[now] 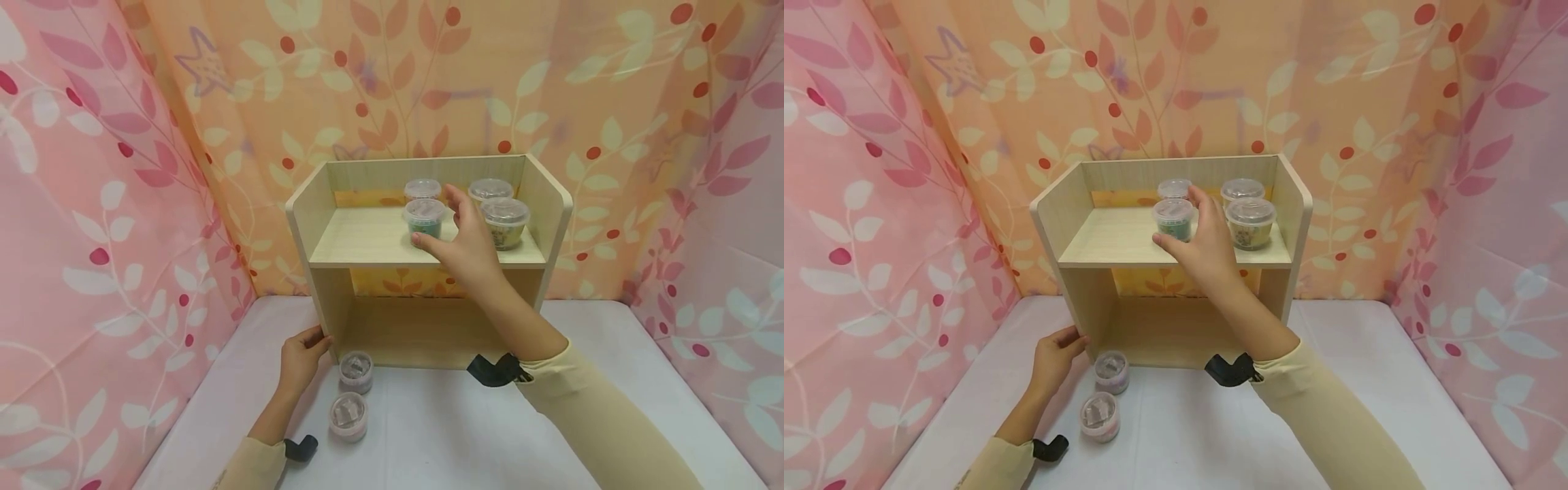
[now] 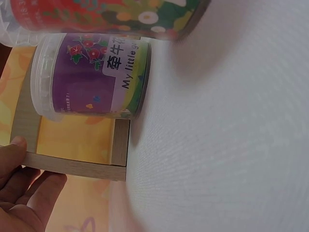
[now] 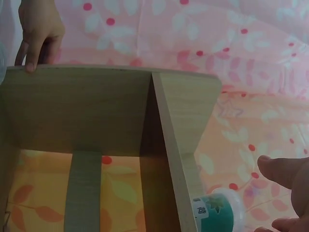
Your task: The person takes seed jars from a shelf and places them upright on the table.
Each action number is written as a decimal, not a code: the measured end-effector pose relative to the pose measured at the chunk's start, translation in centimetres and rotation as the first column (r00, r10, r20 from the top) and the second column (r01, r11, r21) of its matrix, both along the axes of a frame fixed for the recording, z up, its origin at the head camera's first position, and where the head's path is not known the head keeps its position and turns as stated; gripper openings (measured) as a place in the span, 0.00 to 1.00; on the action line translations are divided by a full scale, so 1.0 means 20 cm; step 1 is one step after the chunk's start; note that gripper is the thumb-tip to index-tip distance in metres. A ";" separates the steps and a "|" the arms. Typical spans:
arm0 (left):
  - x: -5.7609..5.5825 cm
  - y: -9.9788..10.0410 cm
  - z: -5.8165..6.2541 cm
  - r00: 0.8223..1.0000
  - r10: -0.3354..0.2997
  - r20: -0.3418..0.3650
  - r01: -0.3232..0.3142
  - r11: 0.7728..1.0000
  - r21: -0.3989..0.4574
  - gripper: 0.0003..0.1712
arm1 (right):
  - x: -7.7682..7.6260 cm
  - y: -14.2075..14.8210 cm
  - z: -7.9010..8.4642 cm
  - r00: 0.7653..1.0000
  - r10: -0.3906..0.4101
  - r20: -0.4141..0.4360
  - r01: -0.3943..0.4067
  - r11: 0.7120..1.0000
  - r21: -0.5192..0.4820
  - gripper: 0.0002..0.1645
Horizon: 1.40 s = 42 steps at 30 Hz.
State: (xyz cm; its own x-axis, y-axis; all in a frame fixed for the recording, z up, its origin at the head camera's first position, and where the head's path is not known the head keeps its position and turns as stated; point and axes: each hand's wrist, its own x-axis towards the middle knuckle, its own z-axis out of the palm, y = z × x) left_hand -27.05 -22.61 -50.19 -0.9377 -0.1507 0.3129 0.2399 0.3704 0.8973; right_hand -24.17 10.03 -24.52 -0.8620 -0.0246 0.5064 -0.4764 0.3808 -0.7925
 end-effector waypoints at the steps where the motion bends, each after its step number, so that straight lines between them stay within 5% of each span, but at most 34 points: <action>1: 0.00 0.00 0.00 1.000 0.002 0.002 -0.002 1.000 -0.005 0.18 | -0.02 0.00 0.00 1.000 -0.003 0.014 0.003 1.000 0.000 0.56; 20: 0.00 0.01 0.01 1.000 0.016 0.006 -0.016 1.000 -0.006 0.17 | -0.21 0.00 0.01 0.956 0.059 0.287 -0.012 0.987 -0.163 0.57; 42: 0.00 0.00 0.01 1.000 0.011 0.024 -0.010 1.000 -0.003 0.18 | -0.23 0.01 0.02 0.942 0.103 0.321 -0.032 0.975 -0.219 0.49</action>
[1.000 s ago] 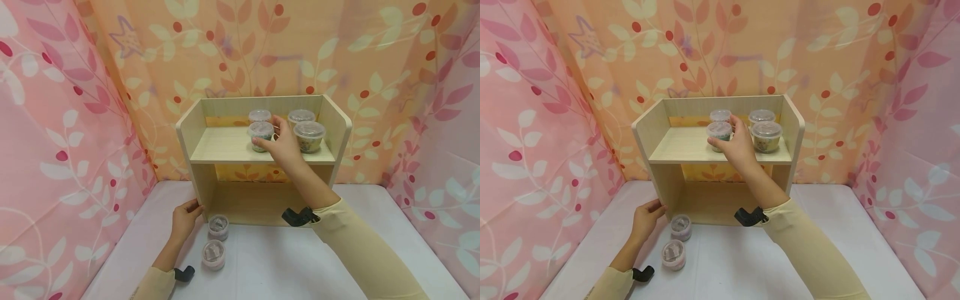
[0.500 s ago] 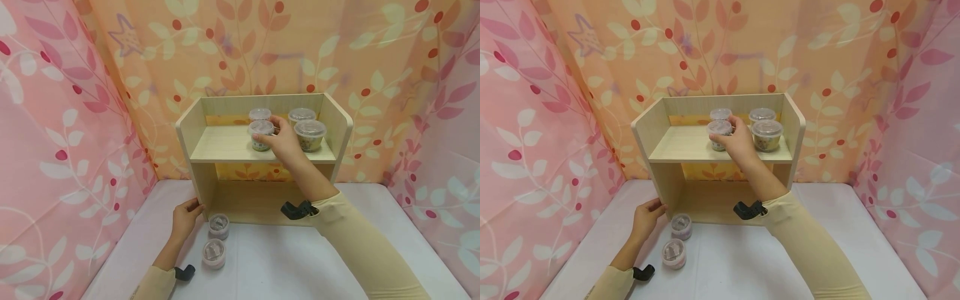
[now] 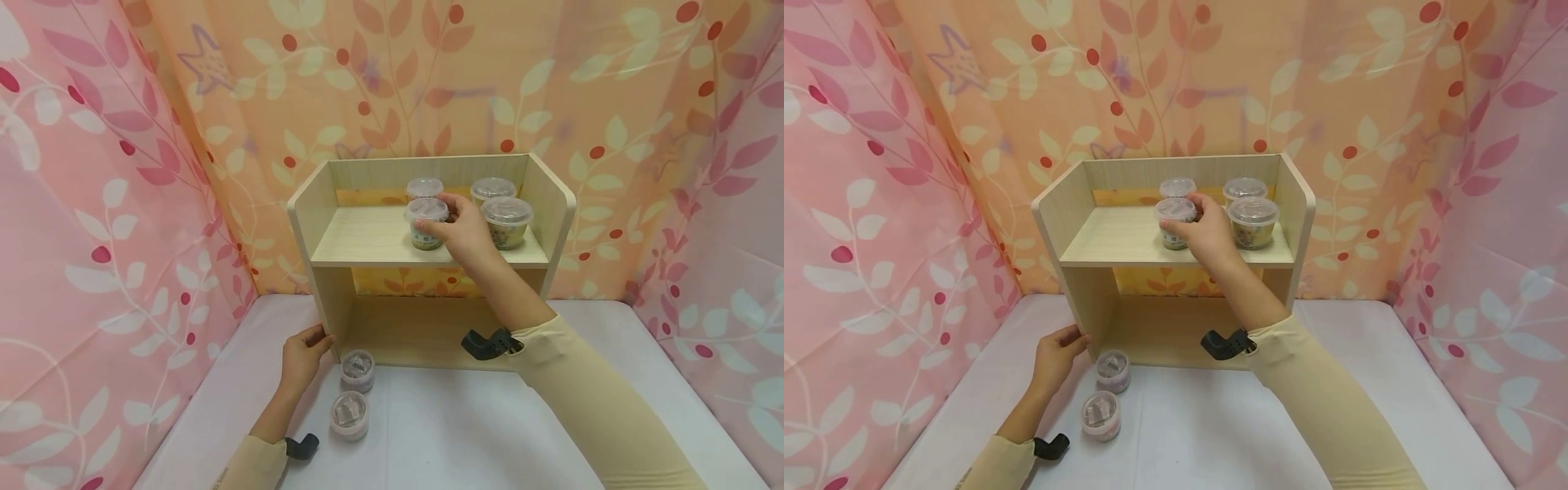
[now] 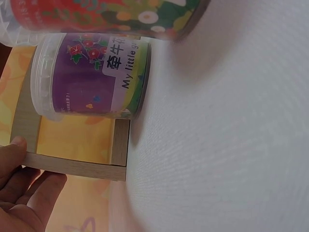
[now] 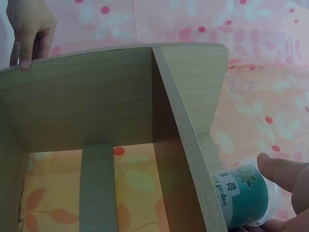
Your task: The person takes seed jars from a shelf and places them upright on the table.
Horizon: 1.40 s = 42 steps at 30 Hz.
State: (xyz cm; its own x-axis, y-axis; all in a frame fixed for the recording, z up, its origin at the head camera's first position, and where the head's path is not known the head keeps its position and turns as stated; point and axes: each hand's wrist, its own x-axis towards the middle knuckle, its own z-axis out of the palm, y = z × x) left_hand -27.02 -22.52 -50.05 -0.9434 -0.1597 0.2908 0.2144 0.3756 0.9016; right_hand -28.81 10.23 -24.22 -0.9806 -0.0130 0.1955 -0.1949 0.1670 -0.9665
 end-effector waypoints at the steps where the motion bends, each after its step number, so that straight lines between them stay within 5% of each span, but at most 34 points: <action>1: 0.00 0.00 0.00 1.000 0.000 -0.001 0.000 1.000 0.000 0.18 | 0.01 0.00 0.00 1.000 0.002 -0.003 -0.002 1.000 -0.001 0.49; 13: 0.00 0.00 0.00 1.000 -0.012 -0.016 0.012 1.000 0.020 0.18 | 0.16 0.02 0.02 0.996 0.079 -0.048 -0.078 0.997 0.025 0.49; 24: 0.00 0.00 0.00 1.000 -0.001 -0.008 0.001 1.000 0.005 0.19 | 0.36 0.02 -0.03 0.978 0.191 -0.088 -0.197 0.979 -0.059 0.45; 42: 0.00 0.01 0.01 1.000 -0.001 -0.028 0.002 1.000 0.014 0.17 | 0.51 -0.03 -0.42 0.953 0.286 -0.100 -0.298 0.945 -0.134 0.45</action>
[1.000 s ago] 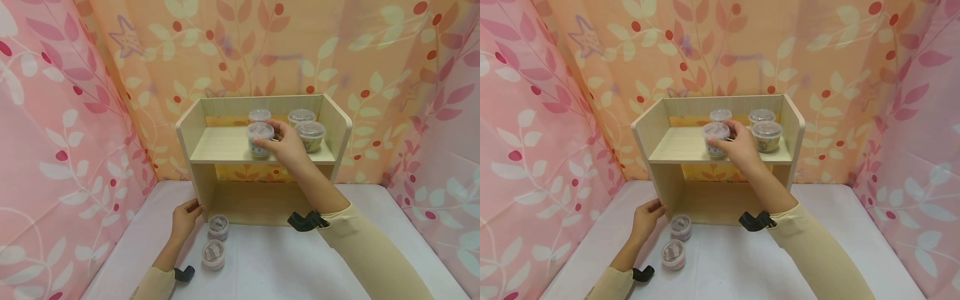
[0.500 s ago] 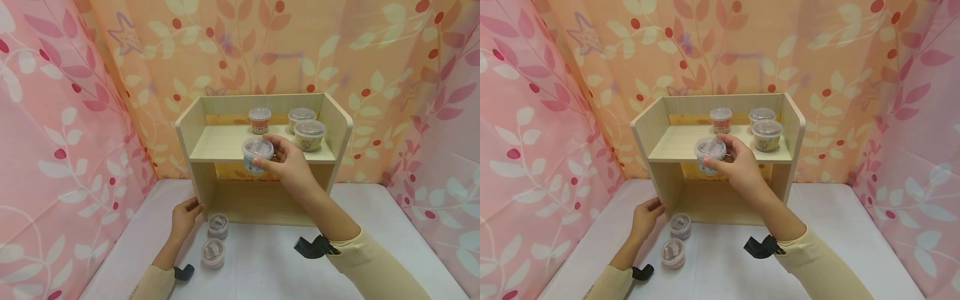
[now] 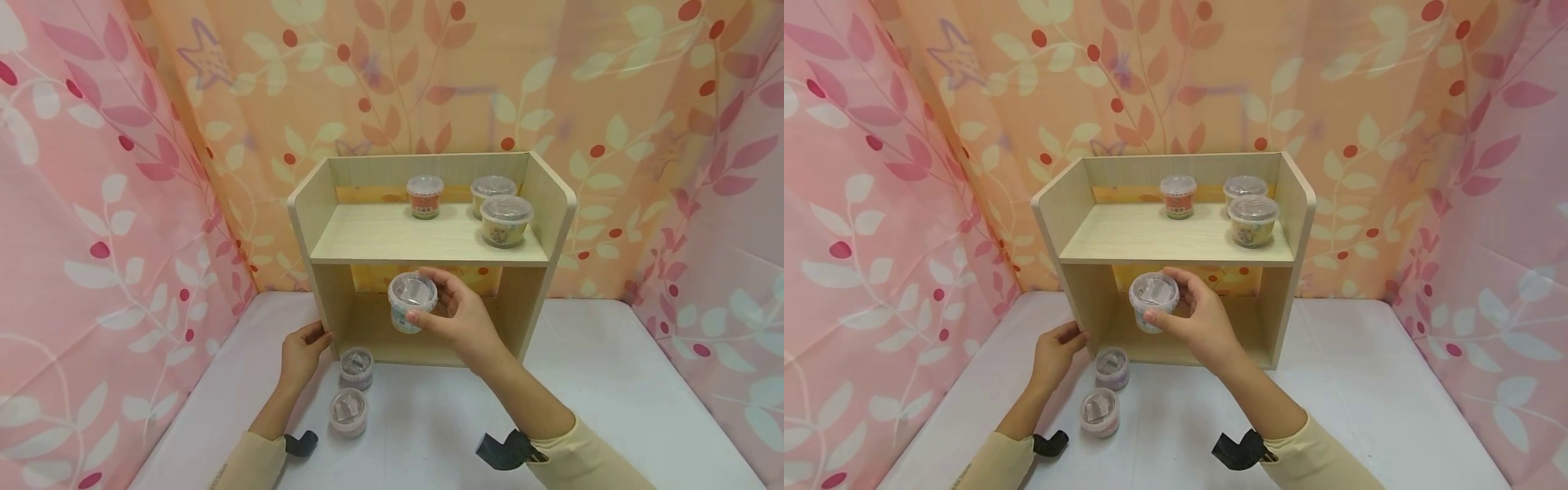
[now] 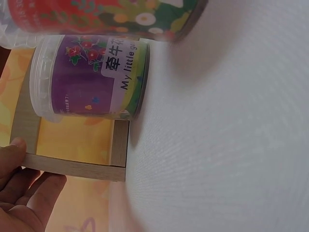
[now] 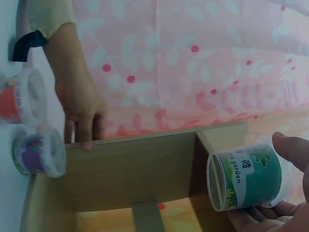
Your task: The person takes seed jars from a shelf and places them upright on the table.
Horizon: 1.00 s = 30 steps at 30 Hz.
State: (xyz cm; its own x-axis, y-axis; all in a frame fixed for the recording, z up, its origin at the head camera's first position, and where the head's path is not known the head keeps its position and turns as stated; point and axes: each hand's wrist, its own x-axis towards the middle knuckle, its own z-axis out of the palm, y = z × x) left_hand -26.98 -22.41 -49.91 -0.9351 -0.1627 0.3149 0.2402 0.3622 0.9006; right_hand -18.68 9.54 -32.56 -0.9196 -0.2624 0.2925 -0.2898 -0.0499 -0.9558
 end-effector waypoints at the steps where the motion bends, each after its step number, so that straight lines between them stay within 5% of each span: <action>1: 0.00 0.00 0.00 1.000 0.000 0.001 0.000 1.000 -0.002 0.17 | 0.00 0.00 -0.03 1.000 -0.002 0.008 0.002 1.000 0.004 0.45; 20: 0.01 0.00 0.00 1.000 0.010 0.028 -0.010 1.000 0.006 0.19 | -0.13 -0.02 -0.61 0.987 -0.078 0.143 0.070 0.996 0.062 0.47; 30: 0.00 0.00 -0.01 1.000 0.006 -0.001 -0.006 1.000 -0.009 0.17 | -0.17 -0.05 -0.81 0.981 -0.125 0.152 0.107 0.987 0.119 0.47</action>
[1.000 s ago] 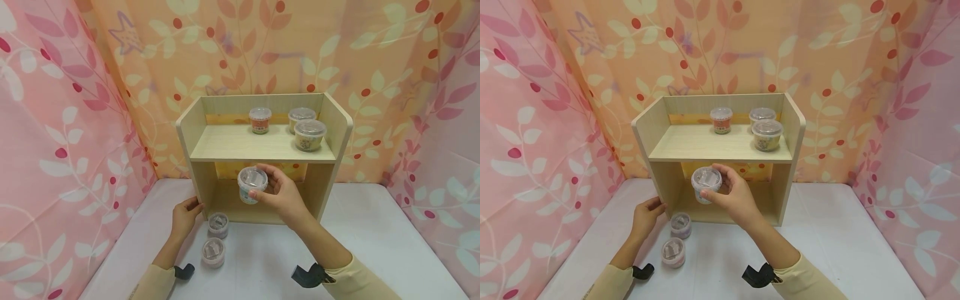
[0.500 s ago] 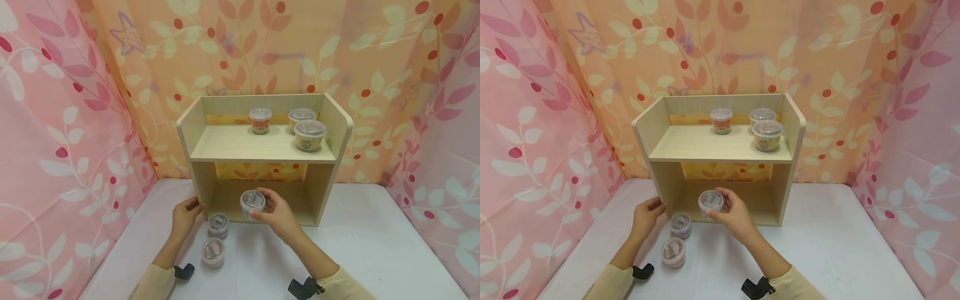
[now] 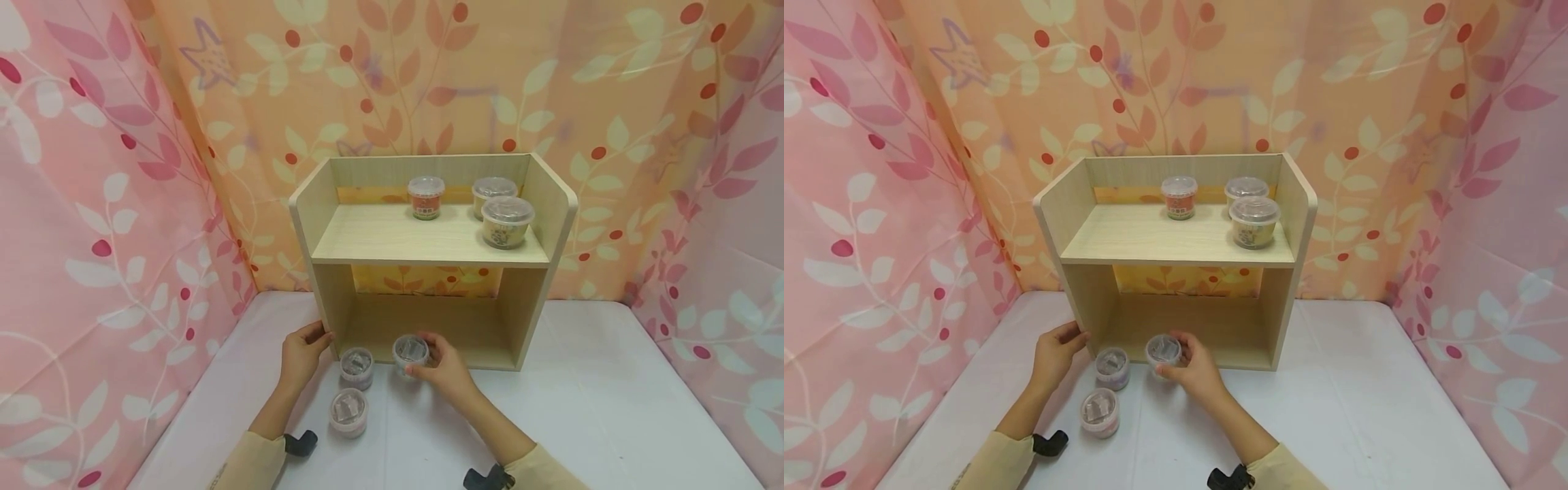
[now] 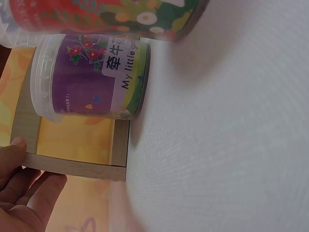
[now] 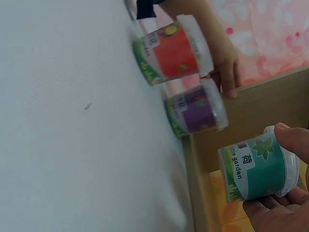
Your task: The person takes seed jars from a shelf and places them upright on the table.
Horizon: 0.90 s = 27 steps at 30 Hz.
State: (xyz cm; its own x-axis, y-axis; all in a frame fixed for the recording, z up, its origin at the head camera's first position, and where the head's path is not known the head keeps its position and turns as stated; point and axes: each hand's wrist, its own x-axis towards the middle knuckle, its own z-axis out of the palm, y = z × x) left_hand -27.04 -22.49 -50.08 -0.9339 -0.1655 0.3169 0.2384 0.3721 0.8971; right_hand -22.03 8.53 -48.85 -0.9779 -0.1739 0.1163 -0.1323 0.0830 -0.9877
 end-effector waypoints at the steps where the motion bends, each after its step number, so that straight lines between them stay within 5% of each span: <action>1: 0.00 0.00 0.00 1.000 0.000 0.002 0.000 1.000 -0.001 0.17 | 0.00 0.00 -0.01 1.000 0.001 -0.001 -0.001 1.000 0.011 0.47; 15: -0.01 0.00 0.00 1.000 0.001 -0.004 -0.001 1.000 -0.005 0.17 | -0.01 -0.01 -0.14 0.998 0.037 0.044 -0.039 0.998 0.047 0.47; 27: 0.00 -0.01 0.00 1.000 -0.004 0.017 0.004 1.000 -0.012 0.18 | 0.01 -0.02 -0.15 0.999 0.038 -0.016 -0.035 0.986 0.164 0.47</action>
